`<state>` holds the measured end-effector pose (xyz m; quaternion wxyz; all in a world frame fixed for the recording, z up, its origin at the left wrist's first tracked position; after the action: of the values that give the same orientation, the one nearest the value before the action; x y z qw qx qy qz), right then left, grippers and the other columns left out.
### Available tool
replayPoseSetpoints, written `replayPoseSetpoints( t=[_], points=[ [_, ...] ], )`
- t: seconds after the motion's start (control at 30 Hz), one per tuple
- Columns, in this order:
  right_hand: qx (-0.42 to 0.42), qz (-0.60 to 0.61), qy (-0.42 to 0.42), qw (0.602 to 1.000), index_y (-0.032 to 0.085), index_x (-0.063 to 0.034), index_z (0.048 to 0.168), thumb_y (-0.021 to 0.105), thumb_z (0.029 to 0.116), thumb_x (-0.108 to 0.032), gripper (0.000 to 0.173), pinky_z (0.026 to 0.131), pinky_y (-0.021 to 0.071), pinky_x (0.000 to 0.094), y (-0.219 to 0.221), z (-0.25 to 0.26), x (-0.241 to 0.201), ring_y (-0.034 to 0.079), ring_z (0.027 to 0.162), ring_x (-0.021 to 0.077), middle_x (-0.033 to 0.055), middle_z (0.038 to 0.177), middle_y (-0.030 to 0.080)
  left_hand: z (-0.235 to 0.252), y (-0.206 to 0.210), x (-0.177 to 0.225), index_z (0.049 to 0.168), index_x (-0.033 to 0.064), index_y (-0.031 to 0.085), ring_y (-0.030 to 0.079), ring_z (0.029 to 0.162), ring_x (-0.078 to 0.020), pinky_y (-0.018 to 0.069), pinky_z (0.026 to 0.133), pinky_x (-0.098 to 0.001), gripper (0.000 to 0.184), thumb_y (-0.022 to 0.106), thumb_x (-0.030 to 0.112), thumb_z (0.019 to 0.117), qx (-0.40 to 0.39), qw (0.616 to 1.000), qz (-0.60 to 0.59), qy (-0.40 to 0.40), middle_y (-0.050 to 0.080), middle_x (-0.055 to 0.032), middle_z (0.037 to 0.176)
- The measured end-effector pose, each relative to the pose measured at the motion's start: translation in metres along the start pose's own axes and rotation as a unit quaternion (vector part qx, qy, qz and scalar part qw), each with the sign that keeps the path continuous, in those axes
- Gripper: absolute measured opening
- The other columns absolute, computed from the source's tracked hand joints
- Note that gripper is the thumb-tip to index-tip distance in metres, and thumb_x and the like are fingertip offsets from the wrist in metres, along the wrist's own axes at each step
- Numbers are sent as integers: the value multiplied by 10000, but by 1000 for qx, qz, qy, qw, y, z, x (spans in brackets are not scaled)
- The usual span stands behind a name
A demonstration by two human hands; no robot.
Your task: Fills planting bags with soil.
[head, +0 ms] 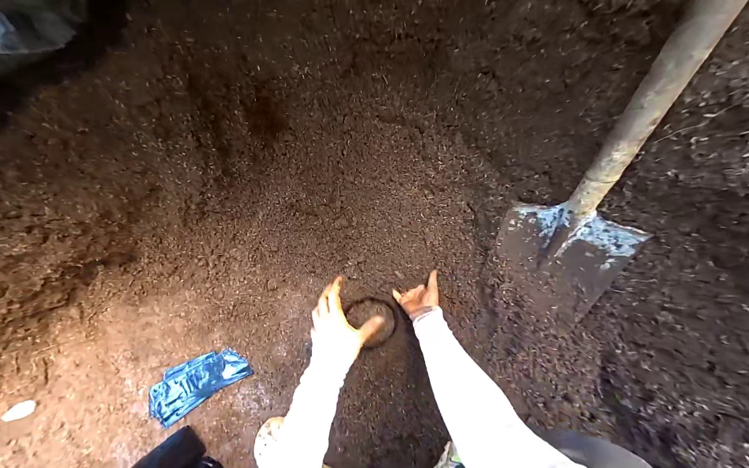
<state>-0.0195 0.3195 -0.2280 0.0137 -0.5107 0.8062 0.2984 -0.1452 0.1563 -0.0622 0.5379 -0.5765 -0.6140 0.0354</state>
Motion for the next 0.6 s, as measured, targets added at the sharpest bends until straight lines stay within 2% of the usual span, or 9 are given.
replayPoseSetpoints(
  t=[0.03, 0.07, 0.17, 0.23, 0.33, 0.43, 0.5, 0.57, 0.6],
  points=[
    [-15, 27, -12, 999, 49, -187, 1650, 239, 995, -758, 889, 1138, 315, 688, 12, 8, -3, 243, 1528, 379, 187, 1695, 129, 1, 9, -8, 1624, 95, 267, 378, 1483, -394, 349, 1190, -579, 1044, 824, 483, 832, -34, 998, -50, -31, 353, -210, 1629],
    [-17, 32, -21, 999, 85, -229, 1649, 211, 960, -808, 908, 1129, 323, 692, 25, 14, -6, 244, 1536, 360, 152, 1702, 152, 2, 18, -14, 1622, 76, 246, 376, 1497, -336, 334, 1220, -503, 990, 816, 391, 876, -65, 990, -111, -64, 365, -204, 1624],
    [-4, 34, -28, 999, 156, -323, 1629, 218, 930, -845, 875, 1099, 347, 707, 53, 34, -18, 267, 1524, 369, 110, 1691, 211, 2, 32, -15, 1556, 61, 407, 408, 1483, -227, 336, 1221, -414, 728, 762, 198, 936, -117, 968, -197, -105, 424, -135, 1608],
    [4, 15, -33, 999, 161, -312, 1631, 244, 950, -820, 854, 1106, 331, 722, 57, 43, -21, 251, 1530, 383, 117, 1695, 198, 3, 37, -15, 1516, 94, 481, 462, 1446, -200, 381, 1195, -408, 671, 769, 89, 911, -111, 971, -182, -110, 477, -98, 1576],
    [-28, -45, -32, 998, 246, -314, 1608, 257, 971, -788, 793, 1095, 361, 693, 60, 31, -26, 329, 1499, 341, 89, 1651, 317, -3, 38, -17, 1526, 131, 468, 514, 1404, -250, 418, 1165, -457, 671, 753, 88, 920, -107, 978, -127, -123, 510, -131, 1538],
    [-103, -81, -3, 991, 338, -286, 1554, 275, 978, -769, 754, 1009, 481, 620, 88, -10, -38, 509, 1356, 326, 112, 1509, 498, -7, 17, -3, 1502, 105, 504, 543, 1374, -263, 410, 1167, -469, 548, 686, 203, 995, -107, 986, -93, -85, 561, -144, 1489],
    [-145, -122, 23, 982, 408, -272, 1505, 275, 968, -780, 752, 936, 539, 583, 98, -46, -40, 598, 1240, 318, 119, 1389, 594, -9, -4, 5, 1394, 37, 591, 638, 1253, -259, 483, 1102, -444, 388, 620, 130, 1019, -40, 993, -99, -40, 653, -167, 1354],
    [-188, -167, 49, 967, 483, -262, 1438, 275, 958, -789, 742, 872, 572, 541, 101, -81, -34, 651, 1140, 288, 100, 1278, 656, -14, -21, 11, 1316, -14, 605, 606, 1293, -286, 493, 1099, -434, 315, 582, 37, 1006, 25, 996, -77, 32, 593, -193, 1416],
    [-209, -181, 62, 959, 508, -250, 1408, 272, 960, -786, 738, 851, 581, 522, 102, -96, -29, 667, 1101, 275, 94, 1235, 673, -20, -25, 15, 1228, 9, 669, 541, 1361, -322, 464, 1120, -457, 257, 566, 41, 995, 41, 995, -37, 80, 520, -195, 1501]
  ],
)
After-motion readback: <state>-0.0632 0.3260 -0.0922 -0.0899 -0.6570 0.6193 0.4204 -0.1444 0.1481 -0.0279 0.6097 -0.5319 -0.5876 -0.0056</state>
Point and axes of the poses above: each hand's wrist, its own z-axis towards the middle knuckle, its own y-axis out of the palm, x = y × z, the point moved 9 cm from there along z, towards the middle knuckle
